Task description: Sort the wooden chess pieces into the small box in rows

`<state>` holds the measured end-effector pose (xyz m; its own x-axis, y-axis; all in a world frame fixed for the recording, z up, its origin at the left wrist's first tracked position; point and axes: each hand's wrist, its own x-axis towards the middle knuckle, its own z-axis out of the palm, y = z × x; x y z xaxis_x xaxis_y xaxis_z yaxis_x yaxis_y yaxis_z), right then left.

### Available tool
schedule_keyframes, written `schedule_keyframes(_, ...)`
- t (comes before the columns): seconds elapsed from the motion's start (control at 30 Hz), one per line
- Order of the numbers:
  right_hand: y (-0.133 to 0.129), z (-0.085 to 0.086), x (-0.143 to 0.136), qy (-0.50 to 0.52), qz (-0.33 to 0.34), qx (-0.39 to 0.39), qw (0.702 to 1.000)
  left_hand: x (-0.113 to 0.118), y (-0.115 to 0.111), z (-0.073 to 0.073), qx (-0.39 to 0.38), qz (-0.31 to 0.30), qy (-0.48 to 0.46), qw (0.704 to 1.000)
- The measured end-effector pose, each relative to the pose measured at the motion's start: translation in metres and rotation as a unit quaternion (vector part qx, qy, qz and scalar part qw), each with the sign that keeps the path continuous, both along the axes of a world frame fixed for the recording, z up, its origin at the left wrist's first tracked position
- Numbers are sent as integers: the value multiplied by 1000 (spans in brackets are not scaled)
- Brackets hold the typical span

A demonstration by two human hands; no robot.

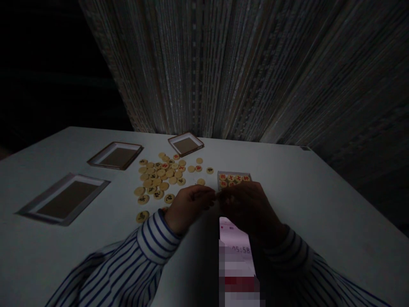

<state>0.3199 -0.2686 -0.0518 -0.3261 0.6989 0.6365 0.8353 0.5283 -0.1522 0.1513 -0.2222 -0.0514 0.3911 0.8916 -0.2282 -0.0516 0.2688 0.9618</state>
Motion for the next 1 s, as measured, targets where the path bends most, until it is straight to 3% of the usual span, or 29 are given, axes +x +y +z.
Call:
schedule_keyframes(0.2,2,-4,10,-23,-45,4,999,-1,1,-1,0,24,7,1000)
schedule_keyframes(0.47,3,-9,17,-77,-90,-66,991,-1,2,1,5,35,22,999)
schedule_keyframes(1.0,8,-15,17,-71,-75,-147,984,-2,2,2,30,22,56,998)
